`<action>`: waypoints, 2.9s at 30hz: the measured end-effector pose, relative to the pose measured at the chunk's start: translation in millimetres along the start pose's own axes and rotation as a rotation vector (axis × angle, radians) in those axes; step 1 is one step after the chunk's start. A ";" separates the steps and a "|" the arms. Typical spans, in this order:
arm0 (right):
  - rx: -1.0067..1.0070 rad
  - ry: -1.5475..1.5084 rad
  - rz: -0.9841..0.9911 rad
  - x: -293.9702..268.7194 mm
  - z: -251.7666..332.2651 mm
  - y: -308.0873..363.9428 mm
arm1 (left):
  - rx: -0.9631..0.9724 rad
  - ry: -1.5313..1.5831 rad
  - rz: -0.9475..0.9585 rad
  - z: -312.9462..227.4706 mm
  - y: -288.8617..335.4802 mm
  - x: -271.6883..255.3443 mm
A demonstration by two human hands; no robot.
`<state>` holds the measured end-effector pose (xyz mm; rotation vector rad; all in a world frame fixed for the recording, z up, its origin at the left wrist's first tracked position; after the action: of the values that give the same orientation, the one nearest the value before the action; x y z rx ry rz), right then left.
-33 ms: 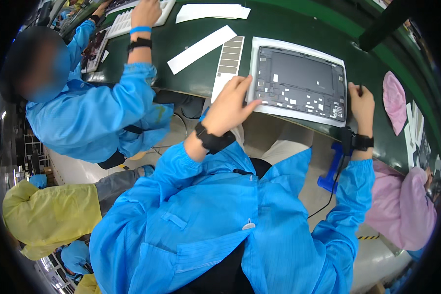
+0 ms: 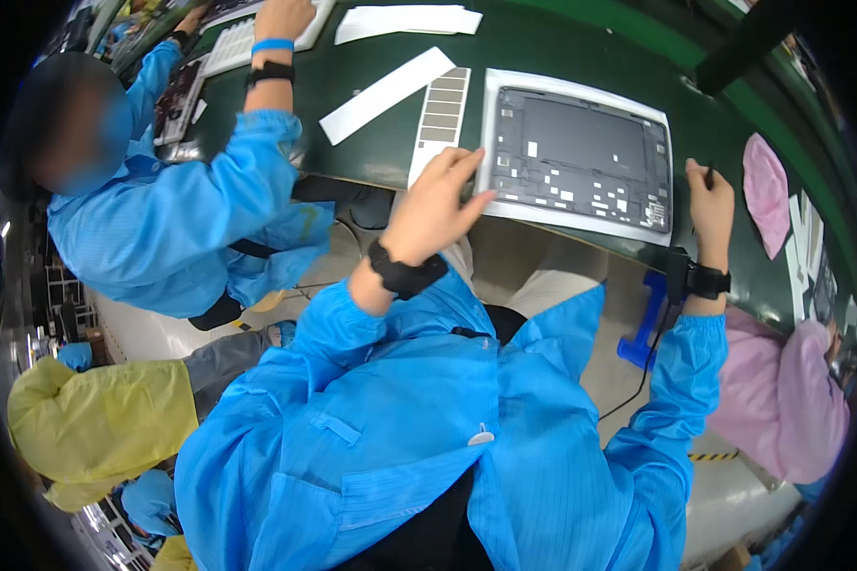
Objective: Assembling a flat electronic component by applying stickers or labels and checking the surface with a tool.
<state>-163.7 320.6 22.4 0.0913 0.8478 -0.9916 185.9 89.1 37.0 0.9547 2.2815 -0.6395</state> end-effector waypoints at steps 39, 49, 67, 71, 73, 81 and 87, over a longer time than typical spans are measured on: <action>-0.182 0.504 -0.117 11.2 81.4 98.4 | -0.337 -0.226 -0.101 -21.9 -53.1 31.6; -0.083 0.357 -0.150 18.5 64.5 111.0 | -0.492 0.791 0.469 -18.7 -108.9 46.0; -0.021 0.634 -0.243 13.8 28.2 88.9 | -0.303 0.222 0.136 156.0 -498.5 -31.0; 0.063 0.661 -0.276 17.6 36.9 95.7 | -0.489 0.321 0.167 181.2 -509.9 0.5; -0.051 0.677 -0.296 19.7 36.3 86.1 | -0.399 -0.052 0.085 213.8 -520.9 -34.6; -0.035 0.695 -0.248 16.3 29.0 85.7 | -0.103 -0.566 -0.190 148.6 -489.4 -22.2; -0.114 0.669 -0.340 17.8 35.4 84.3 | 0.035 -0.208 0.046 -32.2 -247.4 -115.4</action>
<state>-73.7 341.0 9.8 0.1915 1.5680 -1.2499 56.4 -101.3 187.1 0.9100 2.0663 -0.7255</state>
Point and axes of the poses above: each hand's wrist, its own y-axis away from the middle knuckle, its own x-axis out of the palm, z = x × y, the point moved 3 cm from there along -y, towards the middle knuckle, and after that the axes turned 13 degrees about -x, right-handed, at the moved point
